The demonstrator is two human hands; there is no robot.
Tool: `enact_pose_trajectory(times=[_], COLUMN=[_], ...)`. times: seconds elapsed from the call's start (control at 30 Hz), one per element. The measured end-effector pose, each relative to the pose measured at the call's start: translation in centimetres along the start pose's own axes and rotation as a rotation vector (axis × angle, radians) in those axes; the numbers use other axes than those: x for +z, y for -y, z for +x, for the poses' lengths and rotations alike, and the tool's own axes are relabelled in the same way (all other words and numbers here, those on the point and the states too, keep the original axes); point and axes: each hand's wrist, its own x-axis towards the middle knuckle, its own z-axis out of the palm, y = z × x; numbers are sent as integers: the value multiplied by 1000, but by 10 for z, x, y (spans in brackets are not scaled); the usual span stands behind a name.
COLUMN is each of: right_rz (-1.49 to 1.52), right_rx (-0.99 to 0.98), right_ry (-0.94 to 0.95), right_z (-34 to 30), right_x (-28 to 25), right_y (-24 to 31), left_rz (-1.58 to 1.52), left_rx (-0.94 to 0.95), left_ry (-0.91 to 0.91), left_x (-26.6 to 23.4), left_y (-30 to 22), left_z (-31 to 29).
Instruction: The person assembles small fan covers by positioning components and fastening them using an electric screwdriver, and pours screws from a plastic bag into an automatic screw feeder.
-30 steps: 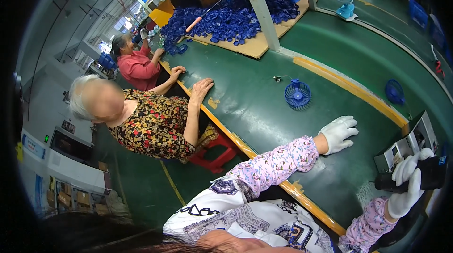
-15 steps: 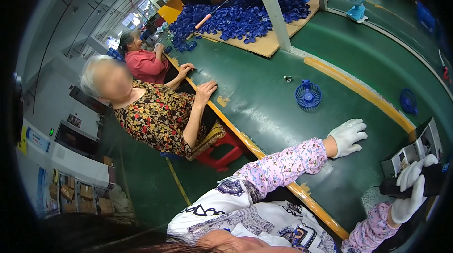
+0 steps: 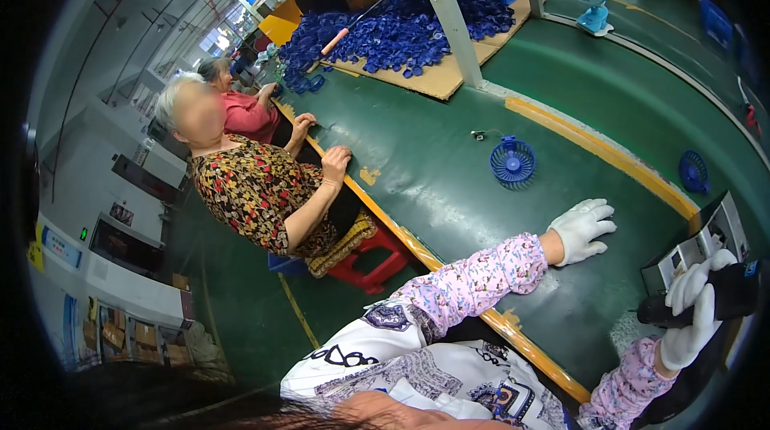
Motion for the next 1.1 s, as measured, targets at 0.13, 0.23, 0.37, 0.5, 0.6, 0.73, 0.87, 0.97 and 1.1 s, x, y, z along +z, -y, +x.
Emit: enact_pose_trajectory(times=[0.13, 0.23, 0.37, 0.5, 0.6, 0.73, 0.87, 0.97, 1.1], right_rz=[-71, -71, -99, -95, -76, -74, -65, -90, -99], right_rx=[-16, -14, -10, -19, -7, 12, -1, -4, -51], right_ry=[-134, -104, -84, -75, -39, -96, -74, -101, -103], right_z=[-6, -6, -5, -3, -3, -1, -2, -7, -28], right_x=[13, 9, 9, 12, 11, 14, 12, 16, 22], right_y=[-1, -1, 1, 0, 3, 5, 3, 7, 22], left_rz=[12, 16, 10, 18, 5, 8, 16, 22, 185], left_rx=[23, 36, 53, 46, 50, 45, 22, 22, 52], left_ry=[-30, -61, -68, -71, -69, -49, -31, -22, -86], left_x=[10, 10, 11, 7, 7, 6, 5, -1, -20], left_y=[4, 4, 3, 2, 0, -1, -3, -10, -29], left_z=[-6, -5, -3, -4, -3, -1, -5, -8, -17])
